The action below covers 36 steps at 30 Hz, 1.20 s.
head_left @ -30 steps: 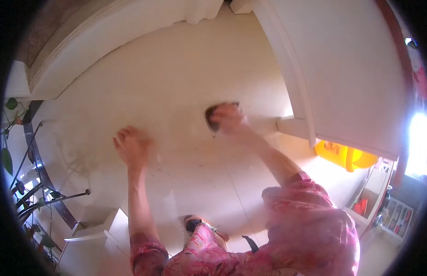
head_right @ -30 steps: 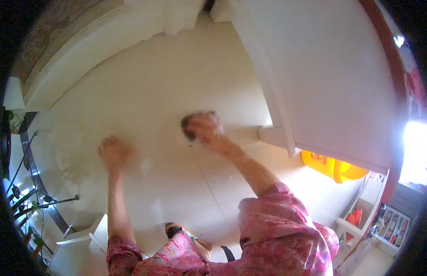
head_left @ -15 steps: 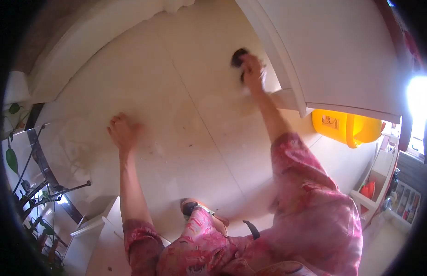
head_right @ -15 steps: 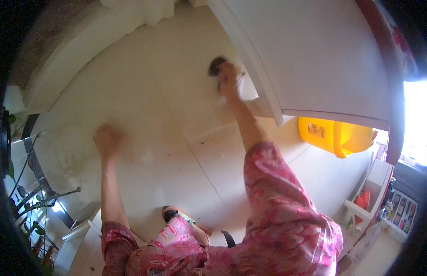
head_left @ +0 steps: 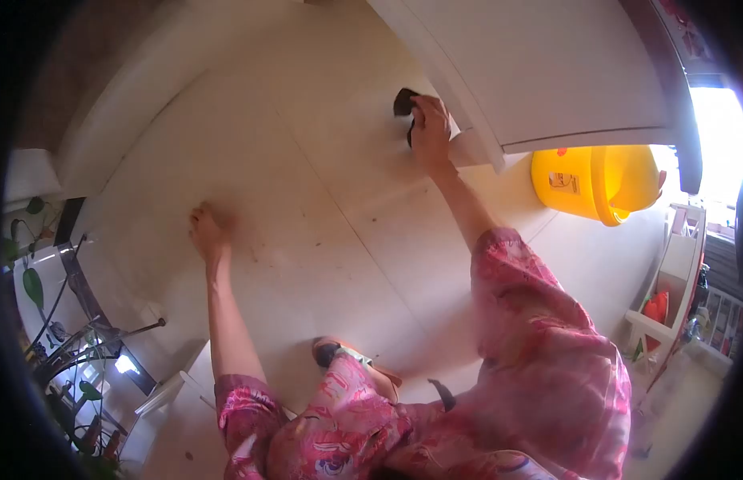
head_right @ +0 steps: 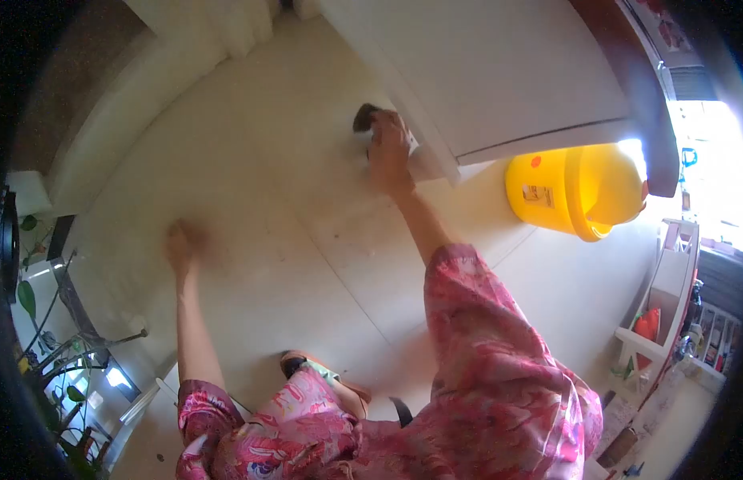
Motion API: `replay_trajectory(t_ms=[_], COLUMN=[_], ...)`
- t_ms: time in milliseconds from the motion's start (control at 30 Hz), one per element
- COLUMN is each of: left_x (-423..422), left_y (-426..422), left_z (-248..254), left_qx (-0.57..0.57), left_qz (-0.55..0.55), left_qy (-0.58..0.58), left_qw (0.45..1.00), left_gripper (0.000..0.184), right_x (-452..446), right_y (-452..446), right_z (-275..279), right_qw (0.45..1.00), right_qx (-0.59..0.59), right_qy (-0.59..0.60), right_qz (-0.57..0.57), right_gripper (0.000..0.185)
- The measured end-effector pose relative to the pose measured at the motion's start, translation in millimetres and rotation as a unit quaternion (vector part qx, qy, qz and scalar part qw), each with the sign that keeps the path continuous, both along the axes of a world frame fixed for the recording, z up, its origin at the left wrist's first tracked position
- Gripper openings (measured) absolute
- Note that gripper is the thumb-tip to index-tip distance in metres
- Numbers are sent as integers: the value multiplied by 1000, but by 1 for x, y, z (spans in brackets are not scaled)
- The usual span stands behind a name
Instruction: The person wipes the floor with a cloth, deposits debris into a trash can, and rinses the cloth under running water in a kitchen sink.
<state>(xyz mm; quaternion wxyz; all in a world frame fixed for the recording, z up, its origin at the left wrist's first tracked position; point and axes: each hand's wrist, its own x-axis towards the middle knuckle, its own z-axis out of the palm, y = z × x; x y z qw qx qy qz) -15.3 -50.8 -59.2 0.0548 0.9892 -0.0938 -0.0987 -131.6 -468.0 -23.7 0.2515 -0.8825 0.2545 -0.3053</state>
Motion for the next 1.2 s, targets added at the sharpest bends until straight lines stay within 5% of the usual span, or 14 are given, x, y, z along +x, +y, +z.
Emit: replay_trajectory(t_ms=[133, 200, 267, 367, 467, 667, 767, 833, 967, 1000, 1067, 1133, 1200], left_x=[1, 5, 1, 3, 0, -5, 2, 7, 4, 4, 5, 14, 14], left_y=[2, 18, 18, -8, 4, 9, -8, -11, 23, 22, 12, -5, 6], left_z=[6, -16, -16, 10, 10, -8, 16, 22, -15, -18, -15, 9, -13], left_qx=[33, 23, 10, 71, -68, -62, -22, 48, -44, -12, 15, 62, 63], left_qz=[-23, -61, -104, -47, -21, -29, -5, -2, -84, -95, -113, -20, -19], left_qy=[-6, -55, -92, -2, 19, -93, -28, 43, -66, -104, -132, 64, 44], left_qw=[999, 996, 990, 996, 997, 993, 999, 998, 993, 990, 985, 996, 997], left_gripper=[72, 71, 69, 69, 71, 72, 71, 65, 59, 59, 59, 65, 67], right_x=[66, 73, 63, -18, -92, -85, -9, 54, 123, 116, 93, 45, -11], right_y=[-28, -30, -35, 15, 57, 46, 19, -19, -43, -40, -41, -24, 7], right_z=[-36, -28, -66, -50, -18, 7, 7, -39, -31, -38, -52, -62, -33], right_qw=[982, 992, 974, 958, 922, 958, 985, 988, 991, 990, 995, 987, 993], right_qx=[121, 122, -86, -34, 56, 86, 35, -87, 117, 122, -86, -106, -73], right_qy=[-87, -8, -134, -21, 33, -6, -50, -78, 59, 67, -37, -94, -10], right_qz=[-115, -27, 163, 285, 381, 274, 161, 97, -36, -36, 44, 74, 90], right_gripper=[22, 24, 24, 25, 22, 22, 21, 20, 20, 20, 21, 22, 23])
